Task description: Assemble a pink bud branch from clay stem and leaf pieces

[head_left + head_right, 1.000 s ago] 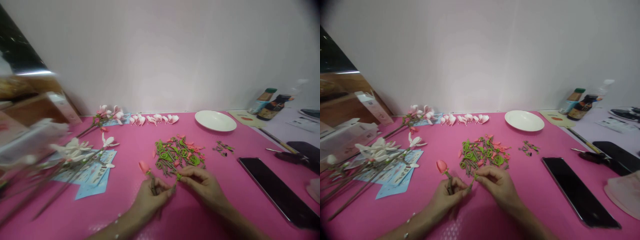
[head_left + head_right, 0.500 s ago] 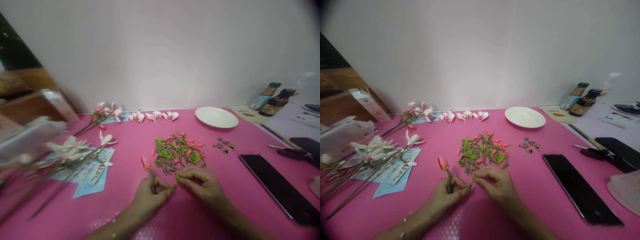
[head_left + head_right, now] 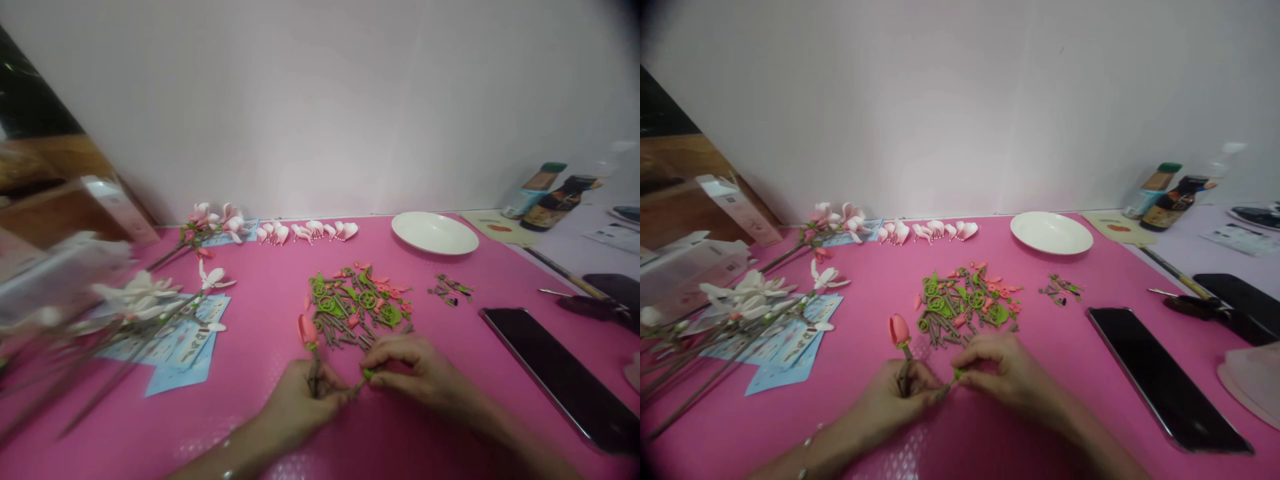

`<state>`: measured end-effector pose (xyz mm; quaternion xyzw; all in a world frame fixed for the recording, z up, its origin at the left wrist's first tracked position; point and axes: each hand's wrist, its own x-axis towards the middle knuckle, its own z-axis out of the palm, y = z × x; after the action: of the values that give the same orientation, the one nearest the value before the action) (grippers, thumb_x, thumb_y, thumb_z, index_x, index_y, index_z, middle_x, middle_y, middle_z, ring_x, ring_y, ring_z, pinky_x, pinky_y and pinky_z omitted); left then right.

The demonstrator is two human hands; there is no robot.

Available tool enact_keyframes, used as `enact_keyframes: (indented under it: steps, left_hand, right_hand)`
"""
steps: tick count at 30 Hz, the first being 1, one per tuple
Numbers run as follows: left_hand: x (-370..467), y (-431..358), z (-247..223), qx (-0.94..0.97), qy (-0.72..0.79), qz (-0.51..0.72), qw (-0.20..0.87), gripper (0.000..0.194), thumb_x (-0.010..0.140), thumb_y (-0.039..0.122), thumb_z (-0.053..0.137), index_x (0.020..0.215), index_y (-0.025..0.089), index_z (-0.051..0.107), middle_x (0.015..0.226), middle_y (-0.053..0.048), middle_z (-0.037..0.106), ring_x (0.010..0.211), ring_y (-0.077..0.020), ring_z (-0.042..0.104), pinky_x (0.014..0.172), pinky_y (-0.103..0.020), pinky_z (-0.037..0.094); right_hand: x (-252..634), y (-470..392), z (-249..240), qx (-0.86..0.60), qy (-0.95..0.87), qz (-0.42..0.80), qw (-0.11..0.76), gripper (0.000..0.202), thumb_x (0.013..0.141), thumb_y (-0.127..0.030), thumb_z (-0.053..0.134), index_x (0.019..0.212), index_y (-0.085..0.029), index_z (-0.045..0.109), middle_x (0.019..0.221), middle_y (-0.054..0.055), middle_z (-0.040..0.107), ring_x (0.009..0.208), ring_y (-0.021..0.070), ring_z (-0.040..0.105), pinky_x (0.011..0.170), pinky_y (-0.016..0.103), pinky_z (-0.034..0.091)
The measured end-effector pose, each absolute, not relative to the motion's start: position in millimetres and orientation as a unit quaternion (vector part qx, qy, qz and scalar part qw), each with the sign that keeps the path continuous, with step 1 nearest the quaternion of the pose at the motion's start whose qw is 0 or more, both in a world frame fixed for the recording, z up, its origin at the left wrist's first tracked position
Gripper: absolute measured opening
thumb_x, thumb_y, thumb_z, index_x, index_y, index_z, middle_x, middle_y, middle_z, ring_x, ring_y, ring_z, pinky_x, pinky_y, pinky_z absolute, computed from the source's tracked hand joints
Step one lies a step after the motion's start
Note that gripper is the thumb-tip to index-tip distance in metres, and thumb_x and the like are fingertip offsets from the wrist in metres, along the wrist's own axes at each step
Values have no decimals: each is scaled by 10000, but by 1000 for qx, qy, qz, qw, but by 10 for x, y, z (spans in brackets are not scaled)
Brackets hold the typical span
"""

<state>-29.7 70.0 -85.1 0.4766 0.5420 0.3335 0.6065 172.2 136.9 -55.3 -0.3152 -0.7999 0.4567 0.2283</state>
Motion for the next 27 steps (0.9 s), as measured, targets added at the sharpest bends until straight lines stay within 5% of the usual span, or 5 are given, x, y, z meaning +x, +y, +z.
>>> enact_keyframes:
  steps: [12, 22, 27]
  left_hand:
    - [-305, 693, -798, 490, 533, 300, 622, 241, 653, 339, 654, 640, 103, 607, 474, 46, 447, 433, -65, 323, 427, -226, 211]
    - [-288, 680, -757, 524, 532, 285, 601, 204, 663, 303, 626, 636, 102, 606, 472, 59, 394, 447, -68, 294, 437, -237, 196]
    - [-296, 684, -768, 504, 529, 300, 614, 225, 660, 319, 638, 667, 95, 615, 465, 64, 396, 437, -66, 293, 437, -236, 197]
  right_hand:
    - [1744, 1354, -539, -343, -783, 481, 195, 99, 718, -265, 717, 777, -185, 720, 741, 29, 724, 679, 150, 659, 626, 240, 501]
    - [1642, 1281, -537, -384, -781, 479, 114, 137, 756, -249, 652, 678, -153, 710, 600, 2, 660, 538, 95, 546, 476, 177, 364]
    - [1682, 1270, -466, -366, -782, 485, 136, 148, 793, -293, 633, 816, -162, 699, 734, 22, 686, 675, 134, 603, 594, 218, 454]
